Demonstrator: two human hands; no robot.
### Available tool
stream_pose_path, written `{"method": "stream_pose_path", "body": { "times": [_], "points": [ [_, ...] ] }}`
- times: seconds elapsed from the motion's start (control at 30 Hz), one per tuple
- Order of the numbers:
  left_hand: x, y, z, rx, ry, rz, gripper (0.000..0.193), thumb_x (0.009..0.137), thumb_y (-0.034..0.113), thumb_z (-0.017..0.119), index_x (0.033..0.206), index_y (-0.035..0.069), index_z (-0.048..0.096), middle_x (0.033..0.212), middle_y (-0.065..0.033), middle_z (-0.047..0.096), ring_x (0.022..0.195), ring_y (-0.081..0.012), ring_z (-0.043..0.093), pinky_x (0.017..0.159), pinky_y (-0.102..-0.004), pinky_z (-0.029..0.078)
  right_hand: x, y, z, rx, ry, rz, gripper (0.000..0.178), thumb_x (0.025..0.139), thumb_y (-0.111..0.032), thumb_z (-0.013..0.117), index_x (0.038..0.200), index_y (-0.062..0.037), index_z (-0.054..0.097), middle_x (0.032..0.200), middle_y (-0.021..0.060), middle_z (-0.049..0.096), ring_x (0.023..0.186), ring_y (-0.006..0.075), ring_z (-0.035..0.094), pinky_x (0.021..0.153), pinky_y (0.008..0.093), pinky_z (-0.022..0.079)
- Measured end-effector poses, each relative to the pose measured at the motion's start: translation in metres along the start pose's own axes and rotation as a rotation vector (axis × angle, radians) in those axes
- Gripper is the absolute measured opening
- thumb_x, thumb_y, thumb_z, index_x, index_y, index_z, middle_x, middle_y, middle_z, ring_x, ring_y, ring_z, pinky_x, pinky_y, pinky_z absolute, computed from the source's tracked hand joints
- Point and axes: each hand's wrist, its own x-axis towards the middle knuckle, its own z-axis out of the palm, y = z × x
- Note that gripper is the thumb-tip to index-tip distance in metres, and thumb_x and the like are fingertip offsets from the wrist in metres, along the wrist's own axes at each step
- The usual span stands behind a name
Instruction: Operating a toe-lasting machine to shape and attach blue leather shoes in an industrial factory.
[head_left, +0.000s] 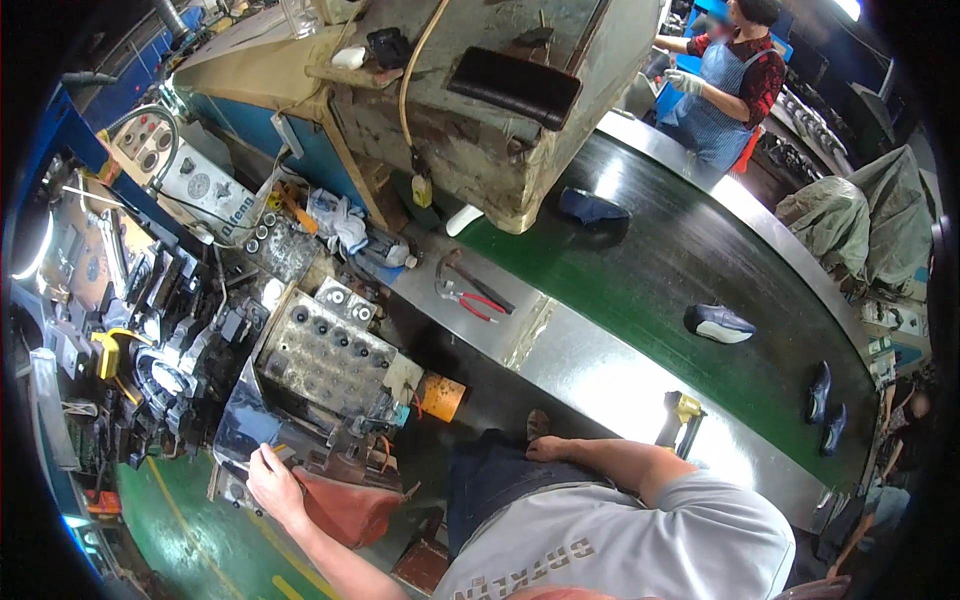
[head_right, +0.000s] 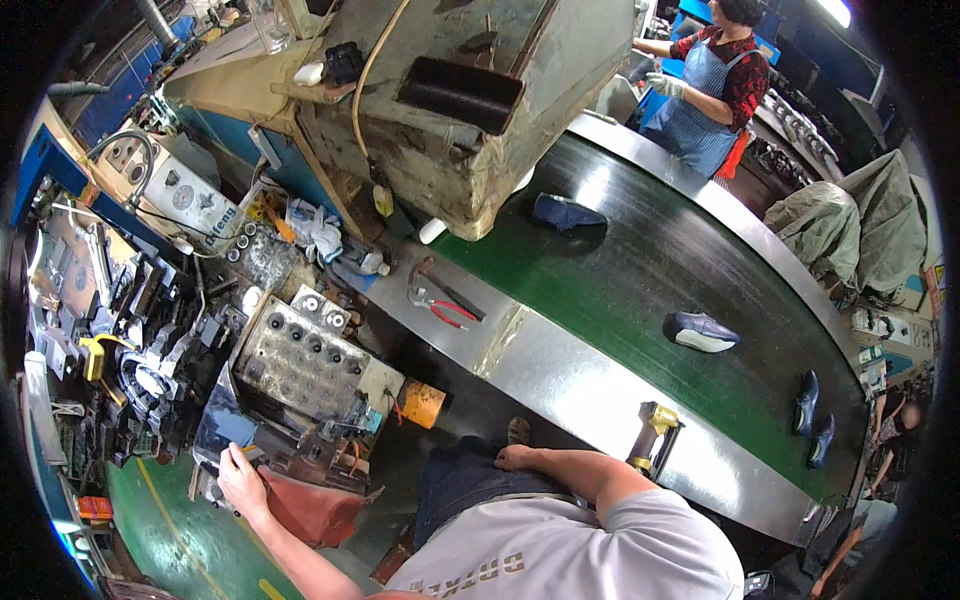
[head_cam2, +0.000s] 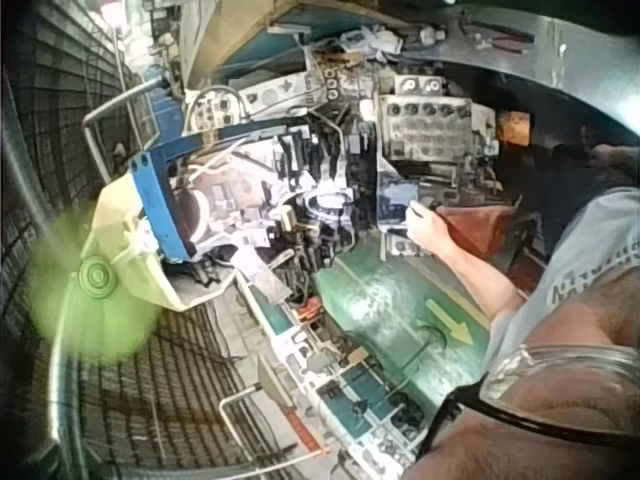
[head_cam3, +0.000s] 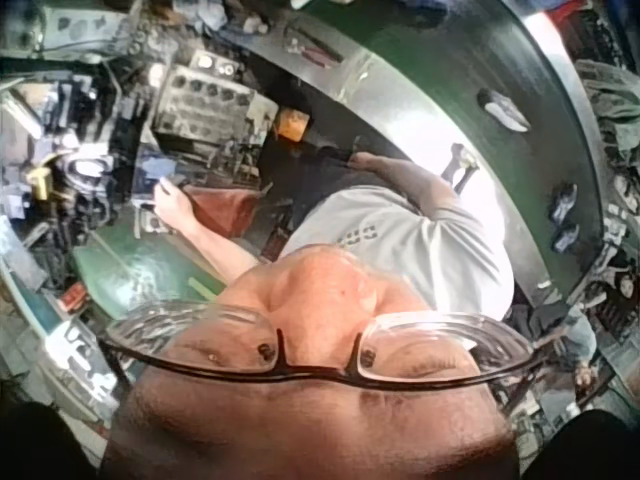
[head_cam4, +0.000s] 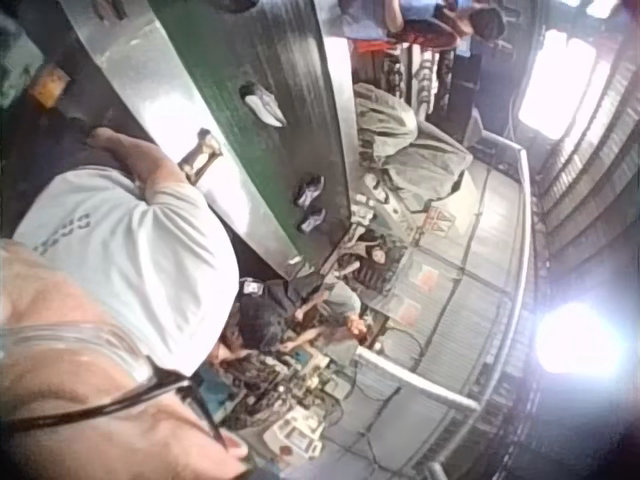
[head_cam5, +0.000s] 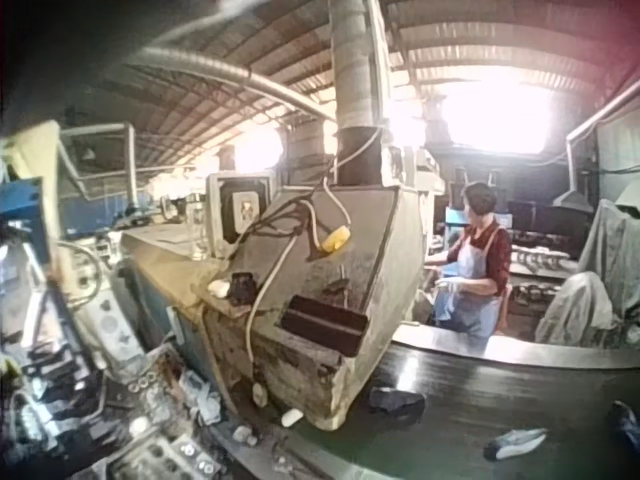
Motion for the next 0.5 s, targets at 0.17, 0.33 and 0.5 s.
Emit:
{"method": "stream_pose_path", "body": {
  "times": [0.17,0.33,0.5],
  "points": [
    [-0.002,-0.008,-0.004,-0.062,0.07,0.021,0.033,0.101,0.025,0.046,0.096,-0.004,0.063,0.092,-0.0236,0.065,0.083,-0.0428,0.06,0.072,-0.0474,0.044,-0.007,-0.024,-0.009,-0.039,0.008,0.02,0.046,0.093,-0.041,0.049,0.121,-0.0077,0.064,0.12,0.0199,0.063,0.114,0.0351,0.059,0.099,0.0432,0.044],
    [-0.006,-0.004,-0.003,-0.277,0.156,0.054,0.032,0.102,0.022,0.046,0.103,-0.005,0.064,0.094,-0.0186,0.066,0.084,-0.0336,0.065,0.074,-0.0401,0.05,-0.013,-0.016,-0.002,-0.044,0.08,0.009,0.044,0.093,-0.039,0.05,0.118,-0.0059,0.064,0.113,0.0211,0.066,0.109,0.0369,0.061,0.097,0.0443,0.046],
    [-0.027,0.018,0.003,-0.296,0.42,0.209,0.024,0.1,0.012,0.05,0.1,-0.007,0.064,0.093,-0.0169,0.066,0.085,-0.0301,0.064,0.076,-0.0395,0.052,-0.024,-0.013,-0.005,-0.009,0.214,-0.113,0.038,0.093,-0.032,0.051,0.117,-0.0063,0.065,0.11,0.0212,0.067,0.105,0.0383,0.063,0.094,0.0452,0.048]
  ]
}}
